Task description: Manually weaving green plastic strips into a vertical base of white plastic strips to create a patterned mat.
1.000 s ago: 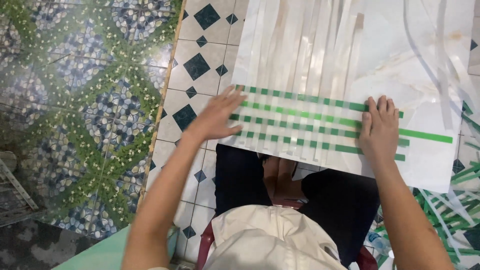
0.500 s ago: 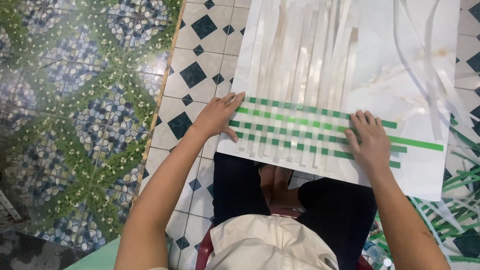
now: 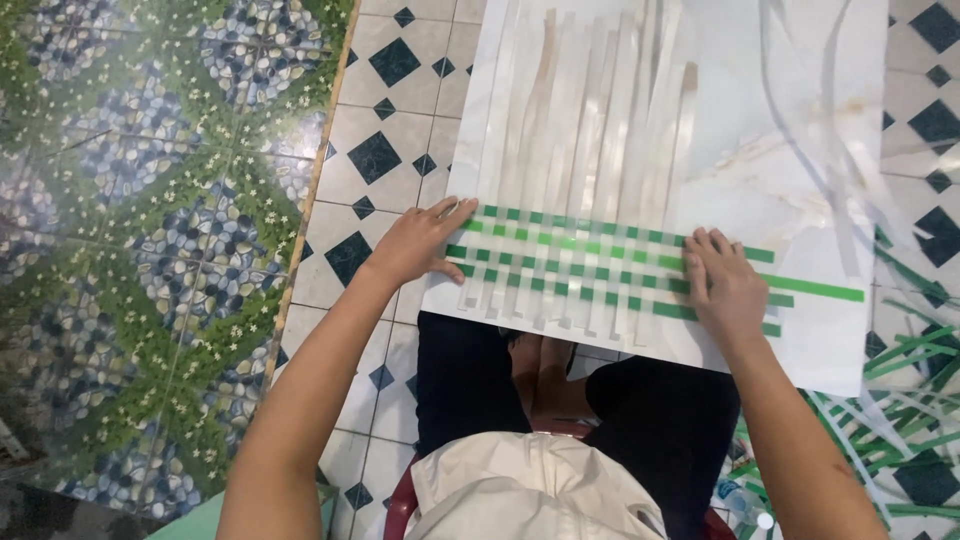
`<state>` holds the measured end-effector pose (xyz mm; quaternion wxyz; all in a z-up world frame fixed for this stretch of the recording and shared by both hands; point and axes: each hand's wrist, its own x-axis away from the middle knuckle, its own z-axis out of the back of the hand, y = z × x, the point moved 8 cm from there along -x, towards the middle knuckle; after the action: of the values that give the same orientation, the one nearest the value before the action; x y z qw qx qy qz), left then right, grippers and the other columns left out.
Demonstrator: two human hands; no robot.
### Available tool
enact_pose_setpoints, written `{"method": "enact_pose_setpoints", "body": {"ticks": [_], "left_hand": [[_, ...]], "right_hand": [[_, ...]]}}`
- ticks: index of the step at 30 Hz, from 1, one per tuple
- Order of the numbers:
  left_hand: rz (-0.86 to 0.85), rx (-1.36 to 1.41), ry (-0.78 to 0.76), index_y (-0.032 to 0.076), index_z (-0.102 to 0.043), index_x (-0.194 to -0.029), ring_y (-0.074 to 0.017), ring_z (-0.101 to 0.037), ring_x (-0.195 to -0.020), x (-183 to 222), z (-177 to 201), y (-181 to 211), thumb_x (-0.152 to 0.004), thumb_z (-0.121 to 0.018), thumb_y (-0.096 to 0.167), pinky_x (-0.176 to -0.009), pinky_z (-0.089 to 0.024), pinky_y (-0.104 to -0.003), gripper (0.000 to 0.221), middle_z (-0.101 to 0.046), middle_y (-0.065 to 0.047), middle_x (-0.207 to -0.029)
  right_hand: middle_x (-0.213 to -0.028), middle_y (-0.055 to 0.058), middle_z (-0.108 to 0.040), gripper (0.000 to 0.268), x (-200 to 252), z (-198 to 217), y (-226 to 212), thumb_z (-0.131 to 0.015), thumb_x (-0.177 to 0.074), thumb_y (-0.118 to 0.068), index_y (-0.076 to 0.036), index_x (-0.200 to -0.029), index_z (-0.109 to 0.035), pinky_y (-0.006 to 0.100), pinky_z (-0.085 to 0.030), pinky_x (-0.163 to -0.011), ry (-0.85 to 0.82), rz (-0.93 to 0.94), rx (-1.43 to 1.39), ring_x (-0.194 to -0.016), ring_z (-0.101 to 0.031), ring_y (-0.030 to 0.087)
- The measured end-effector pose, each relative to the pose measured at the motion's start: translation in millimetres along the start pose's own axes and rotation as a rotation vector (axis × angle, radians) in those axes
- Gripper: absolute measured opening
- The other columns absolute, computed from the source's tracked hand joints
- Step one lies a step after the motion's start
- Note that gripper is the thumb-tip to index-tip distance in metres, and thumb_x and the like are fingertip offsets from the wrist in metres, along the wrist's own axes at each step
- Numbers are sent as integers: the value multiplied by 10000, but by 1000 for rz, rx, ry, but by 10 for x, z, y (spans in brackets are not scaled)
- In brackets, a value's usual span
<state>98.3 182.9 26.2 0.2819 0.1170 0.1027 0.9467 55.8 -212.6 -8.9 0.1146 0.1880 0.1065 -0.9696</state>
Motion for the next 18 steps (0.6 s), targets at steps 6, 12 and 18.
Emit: {"method": "enact_pose_setpoints", "body": {"ticks": [6,12,18], "left_hand": [[46,181,-30,113,-250,-1538,-312,-301,-1439,89,144,64,-576,-865,472,-1049,-401,-587,1197,-370,-106,-1548],[175,844,479,78,-310,-1491,-309,-426,-1379,392,158,-302,-1031,-419,211,-1138,-358,-451,492,-457,-153,-1472],[586,1142,573,-42,-481,-1349,-352,-645,-1094,443,-186,-357,-1068,-299,332,-948,-539,-429,503,-647,-245,-1181]], "right_hand": [[-1477,129,-502,439,-108,102,-28,-331,-1078,-328,-147,-1405,-561,510,-269,-1186,-272,-27,-165,-1387,-409,366],[-1606,218,-194,551,-71,722,-362,-330,-1006,-295,-3,-1473,-345,570,-165,-1161,-283,-137,-353,-1498,-93,395],[-1580,269,-246,881,-26,444,-791,-545,-840,-598,-16,-1474,-356,625,-145,-1172,-267,43,-188,-1430,-165,515]]}}
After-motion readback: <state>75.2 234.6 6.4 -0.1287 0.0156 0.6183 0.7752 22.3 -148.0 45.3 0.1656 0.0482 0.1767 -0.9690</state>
